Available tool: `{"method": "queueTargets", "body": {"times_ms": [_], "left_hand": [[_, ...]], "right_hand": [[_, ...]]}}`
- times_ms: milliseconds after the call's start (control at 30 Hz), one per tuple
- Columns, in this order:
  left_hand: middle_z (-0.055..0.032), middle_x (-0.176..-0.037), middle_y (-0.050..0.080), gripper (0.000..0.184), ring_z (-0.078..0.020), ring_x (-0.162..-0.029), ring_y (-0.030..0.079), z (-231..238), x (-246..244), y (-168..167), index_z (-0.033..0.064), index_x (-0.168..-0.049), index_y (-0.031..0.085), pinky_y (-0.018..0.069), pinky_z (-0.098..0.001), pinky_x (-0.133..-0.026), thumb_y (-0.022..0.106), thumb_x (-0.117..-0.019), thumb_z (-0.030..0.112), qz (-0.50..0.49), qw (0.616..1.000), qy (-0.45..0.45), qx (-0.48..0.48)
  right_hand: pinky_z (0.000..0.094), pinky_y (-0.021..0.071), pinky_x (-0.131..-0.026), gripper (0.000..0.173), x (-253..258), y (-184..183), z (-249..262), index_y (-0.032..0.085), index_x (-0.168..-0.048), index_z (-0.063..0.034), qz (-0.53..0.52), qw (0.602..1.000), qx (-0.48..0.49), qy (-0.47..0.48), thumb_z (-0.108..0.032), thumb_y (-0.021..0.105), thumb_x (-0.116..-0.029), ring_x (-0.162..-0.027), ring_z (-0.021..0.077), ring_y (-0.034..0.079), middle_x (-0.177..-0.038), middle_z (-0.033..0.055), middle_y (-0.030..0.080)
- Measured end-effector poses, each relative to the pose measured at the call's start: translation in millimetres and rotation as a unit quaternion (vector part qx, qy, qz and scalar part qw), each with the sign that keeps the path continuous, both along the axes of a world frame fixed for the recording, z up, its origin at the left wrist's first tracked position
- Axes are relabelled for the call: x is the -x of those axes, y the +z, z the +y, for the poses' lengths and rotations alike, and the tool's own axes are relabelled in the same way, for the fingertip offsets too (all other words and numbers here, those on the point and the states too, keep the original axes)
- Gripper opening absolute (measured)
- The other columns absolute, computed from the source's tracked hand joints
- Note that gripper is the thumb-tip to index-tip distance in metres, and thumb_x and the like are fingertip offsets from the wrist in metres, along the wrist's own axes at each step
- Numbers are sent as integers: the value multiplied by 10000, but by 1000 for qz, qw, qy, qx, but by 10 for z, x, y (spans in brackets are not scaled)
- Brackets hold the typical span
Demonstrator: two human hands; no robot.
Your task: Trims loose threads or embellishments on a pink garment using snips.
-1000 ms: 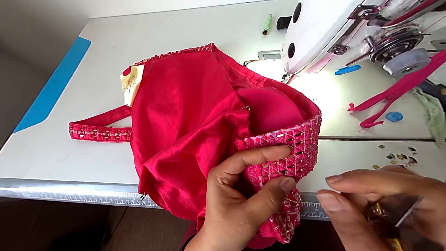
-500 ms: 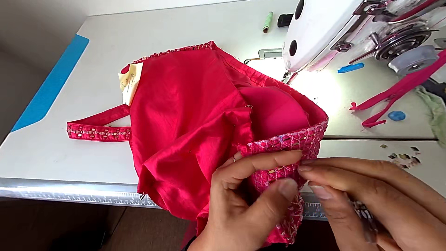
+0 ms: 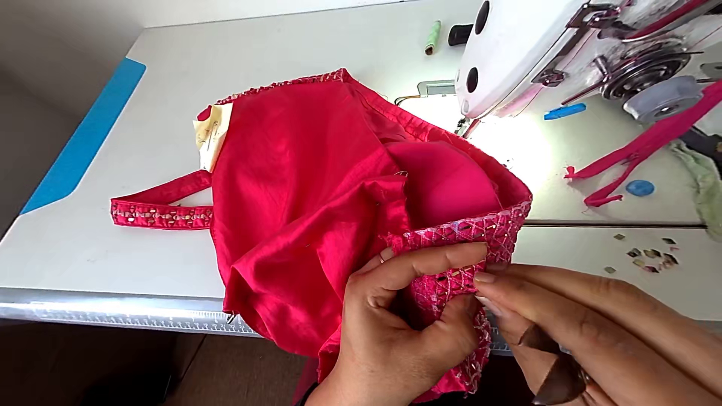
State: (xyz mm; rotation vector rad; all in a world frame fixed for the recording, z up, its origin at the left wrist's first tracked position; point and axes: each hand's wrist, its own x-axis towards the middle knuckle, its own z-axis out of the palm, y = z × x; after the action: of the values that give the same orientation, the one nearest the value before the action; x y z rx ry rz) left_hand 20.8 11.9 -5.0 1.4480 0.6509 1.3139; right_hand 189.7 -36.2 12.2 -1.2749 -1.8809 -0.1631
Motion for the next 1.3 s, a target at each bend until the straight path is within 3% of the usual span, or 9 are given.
{"method": "queueTargets", "body": {"times_ms": [100, 267, 533, 667, 767, 967, 1067, 1167, 1300], "left_hand": [[-5, -986, 764, 315, -31, -869, 707, -3, -13, 4, 89, -1147, 764, 599, -209, -781, 751, -836, 39, 23, 1000, 15, -11], [3, -966, 759, 326, -18, -838, 699, -9, -30, 4, 85, -1153, 762, 594, -196, -754, 750, -829, 55, 44, 998, 23, -22], [-3, -968, 765, 313, -17, -840, 696, -3, -29, 18, 72, -1143, 760, 580, -197, -757, 750, -831, 71, 62, 998, 14, -28], [-11, -979, 765, 313, -23, -857, 701, -9, -33, 3, 61, -1156, 754, 589, -204, -769, 745, -843, 67, 64, 997, 12, -36], [-28, -1009, 763, 345, -38, -887, 708, -9, -47, -3, 35, -1191, 742, 603, -212, -793, 730, -846, 35, 62, 997, 10, -40], [-29, -1055, 762, 370, -48, -917, 713, -9, -36, -10, 48, -1223, 730, 604, -228, -821, 737, -853, 68, 63, 997, 6, -37], [-21, -1003, 754, 372, -32, -861, 700, -6, -23, -10, 54, -1224, 733, 602, -206, -775, 740, -852, 67, 71, 997, 8, -40], [-16, -966, 753, 371, -33, -825, 689, -2, -24, -13, 64, -1219, 741, 585, -206, -736, 738, -847, 62, 75, 996, 9, -42], [-22, -984, 753, 357, -45, -852, 705, 5, -15, -11, 52, -1218, 736, 608, -218, -768, 733, -861, 58, 70, 997, -5, -41]], "right_hand": [[260, 411, -597, 160, 2, 34, -21, 706, -1134, -107, -77, 997, -15, -11, -165, 603, -1025, -705, 168, 578, -976, 74, 733], [299, 413, -603, 166, 15, 23, -10, 657, -1141, -75, -128, 991, -26, -28, -159, 558, -1038, -717, 214, 576, -960, 102, 706], [286, 438, -672, 128, 45, -152, 59, 585, -1126, -74, -114, 991, -62, -38, -149, 511, -1052, -792, 218, 571, -968, 104, 631], [215, 474, -699, 117, 116, -191, 106, 559, -1079, -78, -53, 995, -52, -64, -155, 472, -1072, -833, 158, 587, -954, 91, 589], [188, 436, -666, 143, 114, -125, 120, 569, -1089, -71, -28, 998, -14, -62, -153, 456, -1059, -815, 128, 558, -945, 81, 574], [221, 453, -656, 149, 53, -82, 53, 598, -1109, -67, -58, 998, -9, -36, -167, 511, -1041, -816, 172, 578, -943, 101, 602], [258, 449, -635, 148, 36, -78, 0, 616, -1134, -74, -81, 996, -18, -26, -176, 556, -1044, -781, 197, 581, -952, 104, 631], [276, 414, -605, 124, 61, -88, -5, 623, -1085, -80, -96, 993, -52, -38, -180, 563, -1041, -715, 199, 549, -905, 91, 639], [259, 418, -588, 113, 102, -104, 14, 607, -1036, -77, -76, 993, -52, -67, -171, 544, -1035, -707, 189, 555, -854, 94, 610]]}}
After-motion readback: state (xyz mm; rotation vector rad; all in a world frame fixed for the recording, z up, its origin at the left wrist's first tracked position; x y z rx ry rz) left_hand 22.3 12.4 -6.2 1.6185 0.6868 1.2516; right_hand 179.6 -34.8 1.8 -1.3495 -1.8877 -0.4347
